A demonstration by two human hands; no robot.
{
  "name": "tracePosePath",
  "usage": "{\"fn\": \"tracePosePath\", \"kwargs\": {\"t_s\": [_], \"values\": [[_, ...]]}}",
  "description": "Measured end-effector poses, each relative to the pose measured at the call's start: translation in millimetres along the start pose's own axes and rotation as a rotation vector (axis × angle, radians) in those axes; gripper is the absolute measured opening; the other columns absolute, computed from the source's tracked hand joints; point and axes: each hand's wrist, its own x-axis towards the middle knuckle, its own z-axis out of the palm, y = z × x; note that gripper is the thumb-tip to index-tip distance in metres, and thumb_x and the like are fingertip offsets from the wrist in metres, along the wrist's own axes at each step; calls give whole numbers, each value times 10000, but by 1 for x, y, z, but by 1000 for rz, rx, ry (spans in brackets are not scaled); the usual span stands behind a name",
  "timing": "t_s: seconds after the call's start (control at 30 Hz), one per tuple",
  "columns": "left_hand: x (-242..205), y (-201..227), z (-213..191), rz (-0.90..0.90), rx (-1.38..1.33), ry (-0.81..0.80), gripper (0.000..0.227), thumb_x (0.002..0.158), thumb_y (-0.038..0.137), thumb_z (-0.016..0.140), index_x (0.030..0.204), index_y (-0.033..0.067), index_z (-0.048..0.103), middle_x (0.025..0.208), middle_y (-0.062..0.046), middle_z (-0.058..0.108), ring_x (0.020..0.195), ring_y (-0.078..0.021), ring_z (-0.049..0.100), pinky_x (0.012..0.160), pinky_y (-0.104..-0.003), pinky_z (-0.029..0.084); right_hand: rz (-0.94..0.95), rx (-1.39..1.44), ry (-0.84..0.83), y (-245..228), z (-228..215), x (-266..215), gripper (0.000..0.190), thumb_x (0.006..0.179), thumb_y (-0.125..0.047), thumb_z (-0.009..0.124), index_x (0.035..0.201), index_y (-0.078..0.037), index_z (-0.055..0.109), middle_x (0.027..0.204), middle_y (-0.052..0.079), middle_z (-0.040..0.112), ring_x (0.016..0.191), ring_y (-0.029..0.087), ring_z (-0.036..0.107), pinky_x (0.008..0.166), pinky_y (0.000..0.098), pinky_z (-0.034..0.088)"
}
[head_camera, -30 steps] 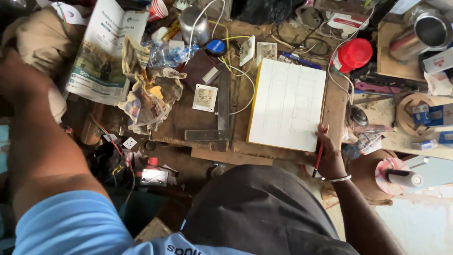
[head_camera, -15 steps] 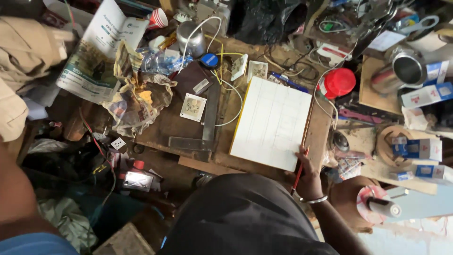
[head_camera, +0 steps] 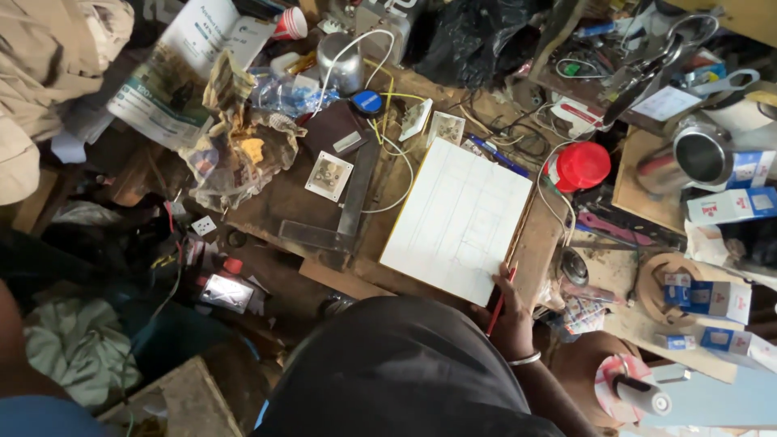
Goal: Use a ruler and pencil to draw a technical diagram on a white board.
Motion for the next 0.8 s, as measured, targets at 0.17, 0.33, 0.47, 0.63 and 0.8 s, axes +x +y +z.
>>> {"fn": "tracePosePath", "kwargs": {"t_s": [0.17, 0.33, 0.47, 0.63, 0.8], "values": [[-91, 2, 10, -18, 16, -38, 252, 981, 106, 615, 1204, -9, 642, 1112, -275, 679, 989, -440, 674, 798, -512, 545, 153, -41, -69, 6, -2, 0, 756, 706, -217, 894, 1371, -85, 560, 1172, 207, 723, 1046, 361, 734, 862, 437, 592], [-167, 10, 22, -32, 32, -81, 244, 978, 113, 614, 1190, -4, 646, 1100, -270, 679, 983, -436, 674, 795, -509, 544, -102, -58, -41, 13, -11, 8, 777, 673, -216, 915, 1346, -69, 556, 1155, 251, 709, 1026, 408, 716, 830, 453, 583], [-221, 23, 30, -48, 37, -113, 237, 976, 118, 613, 1179, 0, 649, 1090, -265, 679, 978, -432, 674, 792, -507, 542, -89, -39, -62, 19, -10, 5, 773, 675, -202, 900, 1354, -73, 556, 1175, 252, 709, 1012, 402, 723, 823, 446, 588], [-284, 45, 37, -63, 33, -162, 229, 974, 125, 612, 1165, 5, 652, 1077, -260, 679, 971, -428, 673, 789, -505, 541, 16, -69, -87, 30, -6, 1, 753, 696, -187, 896, 1360, -87, 555, 1106, 224, 725, 982, 373, 741, 824, 434, 594], [-328, 65, 52, -57, 10, -208, 221, 971, 131, 612, 1151, 10, 656, 1064, -254, 679, 965, -423, 673, 786, -503, 539, -167, -53, -46, 32, -5, 3, 728, 722, -170, 869, 1360, -55, 540, 1244, 263, 680, 1047, 388, 723, 857, 435, 587]]}}
